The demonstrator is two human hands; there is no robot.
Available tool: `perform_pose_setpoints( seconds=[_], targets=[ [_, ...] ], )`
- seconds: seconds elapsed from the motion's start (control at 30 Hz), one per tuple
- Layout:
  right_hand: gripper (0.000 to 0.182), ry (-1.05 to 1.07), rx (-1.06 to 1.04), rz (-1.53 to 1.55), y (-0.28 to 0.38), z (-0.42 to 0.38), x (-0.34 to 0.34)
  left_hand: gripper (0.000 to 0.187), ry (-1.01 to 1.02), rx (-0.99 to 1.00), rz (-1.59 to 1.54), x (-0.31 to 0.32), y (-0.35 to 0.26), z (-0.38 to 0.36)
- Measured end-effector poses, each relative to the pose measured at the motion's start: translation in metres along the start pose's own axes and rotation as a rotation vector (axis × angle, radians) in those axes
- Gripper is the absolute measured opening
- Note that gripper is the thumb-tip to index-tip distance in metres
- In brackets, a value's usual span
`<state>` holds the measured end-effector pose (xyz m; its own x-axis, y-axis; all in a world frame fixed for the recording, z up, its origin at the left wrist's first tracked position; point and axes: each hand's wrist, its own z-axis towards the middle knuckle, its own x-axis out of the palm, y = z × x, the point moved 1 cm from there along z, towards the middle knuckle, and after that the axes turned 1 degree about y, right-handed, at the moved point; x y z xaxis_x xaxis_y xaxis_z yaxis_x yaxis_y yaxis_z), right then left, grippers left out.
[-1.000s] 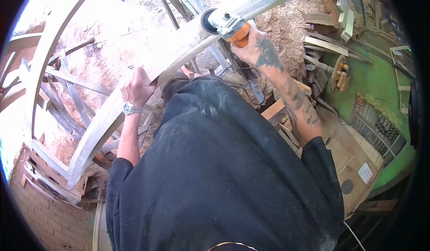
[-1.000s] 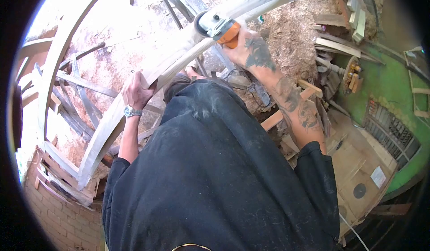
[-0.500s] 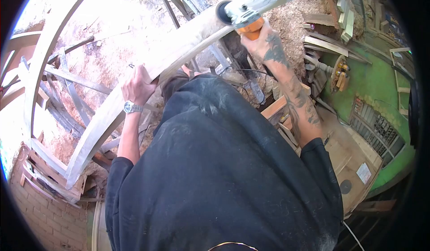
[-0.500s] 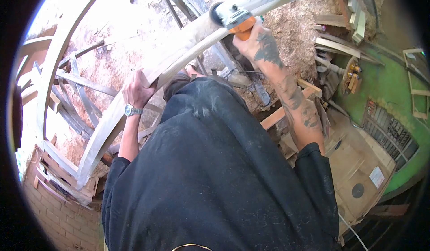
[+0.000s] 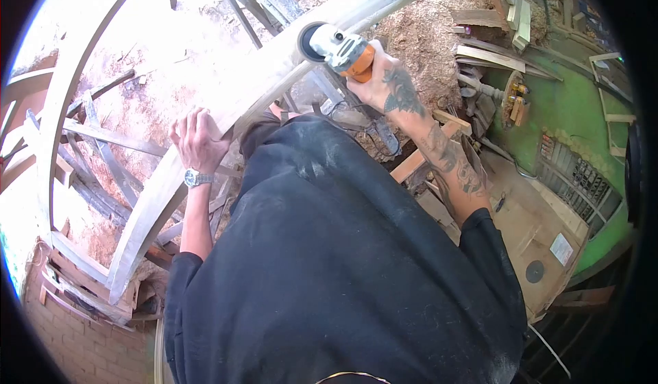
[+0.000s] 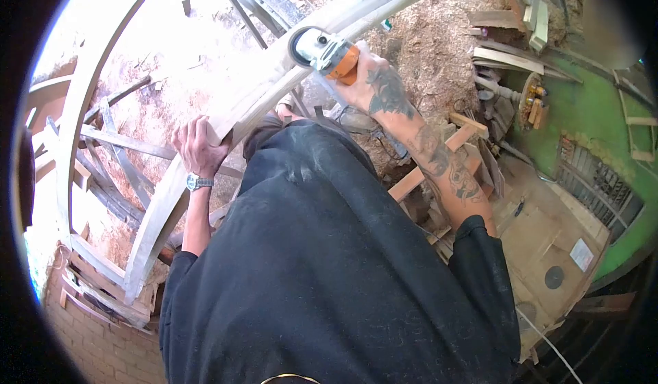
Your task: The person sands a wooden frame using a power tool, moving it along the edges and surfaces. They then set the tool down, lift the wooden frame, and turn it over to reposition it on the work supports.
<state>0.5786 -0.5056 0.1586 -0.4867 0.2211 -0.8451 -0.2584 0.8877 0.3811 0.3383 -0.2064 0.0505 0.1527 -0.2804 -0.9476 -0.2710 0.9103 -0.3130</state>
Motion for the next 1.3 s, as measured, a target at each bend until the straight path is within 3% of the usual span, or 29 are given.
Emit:
perform_pose_setpoints(
  seconds=[0.33, 0.5, 0.6, 1.1, 1.2, 1.3],
  targets=[
    [0.064, -0.144, 0.151, 0.029, -0.042, 0.032, -0.027, 0.057, 0.036, -0.012, 0.001, 0.001, 0.001, 0.001],
    [0.065, -0.085, 0.114, 0.041, -0.015, 0.019, -0.012, 0.057, 0.058, -0.017, -0.005, 0.002, 0.003, 0.001],
    [0.053, 0.021, 0.034, 0.071, 0.003, -0.001, 0.002, 0.057, 0.088, -0.050, -0.055, 0.003, 0.003, -0.001],
    [0.067, -0.190, 0.231, -0.035, -0.099, 0.055, -0.053, 0.058, 0.143, -0.114, -0.089, 0.005, 0.002, -0.002],
    [0.071, -0.064, 0.374, 0.025, -0.110, 0.073, -0.075, 0.059, 0.166, -0.116, -0.071, 0.006, 0.003, -0.002],
    [0.071, -0.086, 0.295, 0.072, -0.106, 0.069, -0.055, 0.060, 0.177, -0.124, -0.073, 0.009, 0.006, -0.002]
  ],
)
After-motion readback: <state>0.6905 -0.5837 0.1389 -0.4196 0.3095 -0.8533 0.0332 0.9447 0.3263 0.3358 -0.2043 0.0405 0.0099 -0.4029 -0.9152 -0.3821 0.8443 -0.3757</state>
